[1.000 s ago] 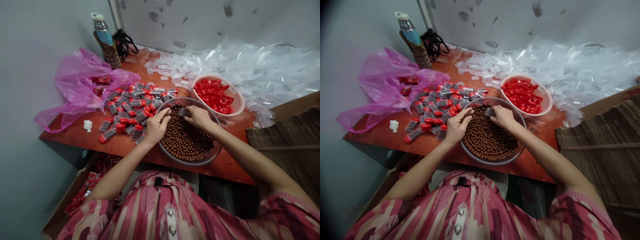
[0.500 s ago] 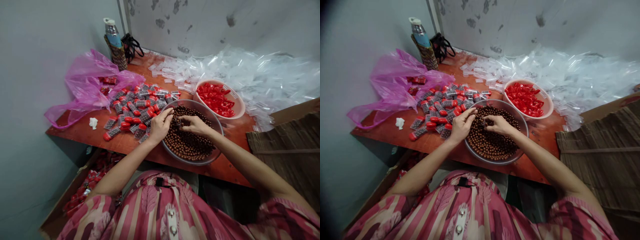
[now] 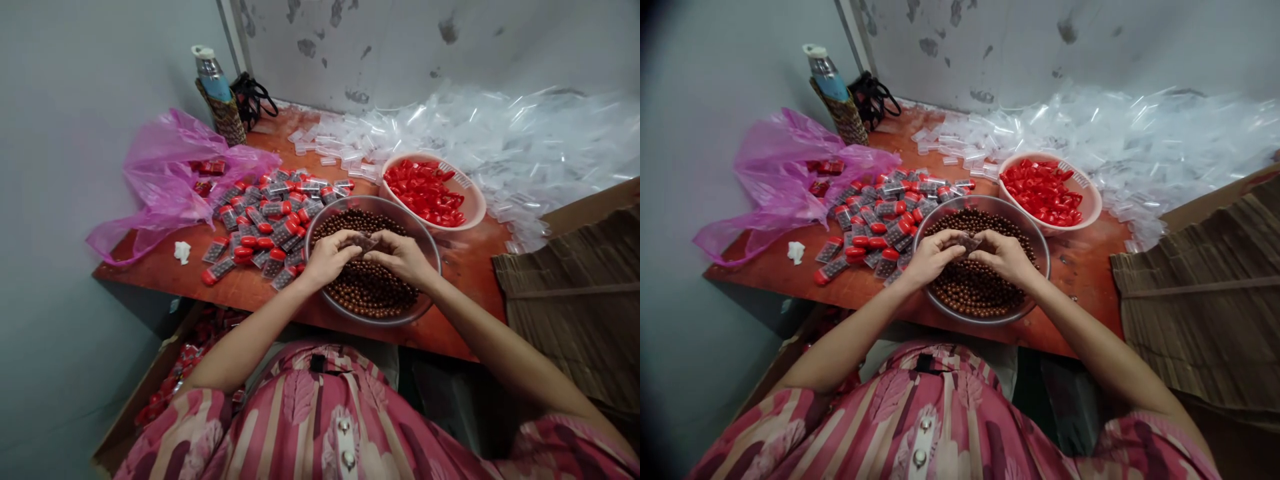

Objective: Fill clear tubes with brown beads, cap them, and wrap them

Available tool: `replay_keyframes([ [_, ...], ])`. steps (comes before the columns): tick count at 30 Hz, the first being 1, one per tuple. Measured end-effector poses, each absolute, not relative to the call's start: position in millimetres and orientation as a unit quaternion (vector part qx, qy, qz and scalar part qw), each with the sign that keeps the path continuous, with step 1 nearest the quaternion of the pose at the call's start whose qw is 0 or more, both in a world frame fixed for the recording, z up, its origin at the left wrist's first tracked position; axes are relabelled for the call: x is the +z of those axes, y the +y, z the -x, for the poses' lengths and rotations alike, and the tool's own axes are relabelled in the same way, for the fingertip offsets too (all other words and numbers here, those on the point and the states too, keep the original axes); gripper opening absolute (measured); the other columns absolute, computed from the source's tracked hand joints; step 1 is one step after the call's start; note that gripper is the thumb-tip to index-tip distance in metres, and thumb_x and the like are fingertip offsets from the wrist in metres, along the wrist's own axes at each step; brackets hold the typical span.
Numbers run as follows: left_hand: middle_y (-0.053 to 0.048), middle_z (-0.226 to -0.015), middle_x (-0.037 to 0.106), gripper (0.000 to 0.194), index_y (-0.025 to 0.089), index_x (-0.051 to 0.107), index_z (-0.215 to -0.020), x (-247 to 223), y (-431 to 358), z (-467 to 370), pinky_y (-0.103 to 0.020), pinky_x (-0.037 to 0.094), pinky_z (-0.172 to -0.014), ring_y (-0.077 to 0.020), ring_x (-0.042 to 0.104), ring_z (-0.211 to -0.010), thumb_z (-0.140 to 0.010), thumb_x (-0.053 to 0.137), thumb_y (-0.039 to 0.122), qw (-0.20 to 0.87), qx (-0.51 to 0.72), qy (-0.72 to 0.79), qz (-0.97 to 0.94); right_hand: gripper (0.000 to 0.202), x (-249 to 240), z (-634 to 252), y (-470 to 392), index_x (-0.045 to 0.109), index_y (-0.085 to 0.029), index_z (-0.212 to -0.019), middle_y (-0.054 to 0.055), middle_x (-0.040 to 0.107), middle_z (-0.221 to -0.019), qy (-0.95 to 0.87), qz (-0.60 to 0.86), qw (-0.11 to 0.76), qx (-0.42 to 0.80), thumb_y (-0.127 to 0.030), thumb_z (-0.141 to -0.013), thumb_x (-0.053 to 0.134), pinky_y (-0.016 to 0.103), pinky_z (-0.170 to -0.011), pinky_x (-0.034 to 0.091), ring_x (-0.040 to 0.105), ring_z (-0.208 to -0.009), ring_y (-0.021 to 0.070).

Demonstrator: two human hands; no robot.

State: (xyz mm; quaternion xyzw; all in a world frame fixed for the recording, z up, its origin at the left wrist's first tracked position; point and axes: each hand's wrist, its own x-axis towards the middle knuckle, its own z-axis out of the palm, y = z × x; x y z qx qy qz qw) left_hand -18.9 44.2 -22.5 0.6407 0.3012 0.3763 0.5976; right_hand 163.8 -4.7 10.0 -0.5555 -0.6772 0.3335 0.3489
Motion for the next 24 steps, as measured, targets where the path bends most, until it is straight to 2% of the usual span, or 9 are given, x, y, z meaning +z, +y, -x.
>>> replay_keyframes([
  [2,-0.009,-0.104,0.070,0.033,0.014,0.066,-0.105,-24,45,19,-0.034,0.052,-0.084,-0.0210,0.066,-0.092,-0.075,0.062,0.027,0.640,0.368,0.287,-0.611,0.037,16,-168,-5,0.059,-0.018,-0.111,0.007,0.067,-0.103,-0.730,0.542,0.342,0.239,-0.029,-0.077,0.067,0.034,-0.081,0.052,0.064,-0.089,0.0194],
  [4,-0.008,-0.104,0.070,0.035,0.014,0.067,-0.105,-24,46,19,-0.034,0.053,-0.082,-0.0214,0.066,-0.092,-0.073,0.065,0.028,0.666,0.352,0.278,-0.596,0.036,22,-172,-4,0.057,-0.019,-0.116,0.009,0.064,-0.112,-0.787,0.494,0.324,0.177,-0.025,-0.081,0.063,0.035,-0.087,0.050,0.062,-0.098,0.0195],
  [7,-0.007,-0.104,0.071,0.037,0.014,0.068,-0.106,-21,47,22,-0.035,0.052,-0.085,-0.0222,0.065,-0.094,-0.072,0.066,0.029,0.672,0.336,0.278,-0.598,0.022,25,-174,-1,0.060,-0.019,-0.108,0.008,0.066,-0.104,-0.837,0.435,0.305,0.135,-0.022,-0.087,0.056,0.033,-0.086,0.050,0.062,-0.097,0.0178],
  [11,-0.007,-0.105,0.071,0.035,0.015,0.069,-0.105,-17,46,26,-0.036,0.048,-0.094,-0.0233,0.064,-0.099,-0.073,0.066,0.029,0.627,0.327,0.304,-0.638,0.013,21,-174,-1,0.062,-0.019,-0.097,0.006,0.068,-0.090,-0.838,0.427,0.317,0.123,-0.025,-0.087,0.057,0.028,-0.076,0.052,0.065,-0.083,0.0156],
  [16,-0.009,-0.109,0.070,0.035,0.015,0.068,-0.103,-16,46,27,-0.038,0.047,-0.096,-0.0243,0.063,-0.102,-0.073,0.068,0.033,0.626,0.334,0.321,-0.627,0.011,22,-177,-12,0.065,-0.019,-0.086,0.001,0.071,-0.079,-0.789,0.490,0.319,0.191,-0.029,-0.083,0.064,0.020,-0.068,0.049,0.065,-0.071,0.0116],
  [19,-0.010,-0.111,0.069,0.043,0.013,0.066,-0.105,-15,46,26,-0.038,0.050,-0.092,-0.0243,0.064,-0.100,-0.070,0.071,0.036,0.656,0.343,0.338,-0.581,0.018,23,-193,-17,0.068,-0.019,-0.091,0.000,0.072,-0.084,-0.767,0.524,0.280,0.241,-0.034,-0.080,0.066,0.021,-0.070,0.049,0.066,-0.074,0.0125],
  [21,-0.011,-0.112,0.068,0.047,0.013,0.065,-0.108,-14,45,26,-0.037,0.053,-0.088,-0.0243,0.065,-0.099,-0.069,0.072,0.038,0.683,0.335,0.339,-0.554,0.022,21,-220,-11,0.068,-0.020,-0.095,0.001,0.073,-0.089,-0.735,0.578,0.290,0.205,-0.036,-0.081,0.064,0.024,-0.073,0.050,0.067,-0.078,0.0145],
  [24,-0.010,-0.109,0.069,0.047,0.013,0.065,-0.108,-13,45,25,-0.036,0.055,-0.083,-0.0236,0.065,-0.096,-0.070,0.072,0.039,0.706,0.322,0.335,-0.535,0.020,16,-281,11,0.069,-0.021,-0.092,0.003,0.072,-0.086,-0.634,0.697,0.329,0.065,-0.034,-0.086,0.055,0.031,-0.076,0.051,0.066,-0.078,0.0178],
])
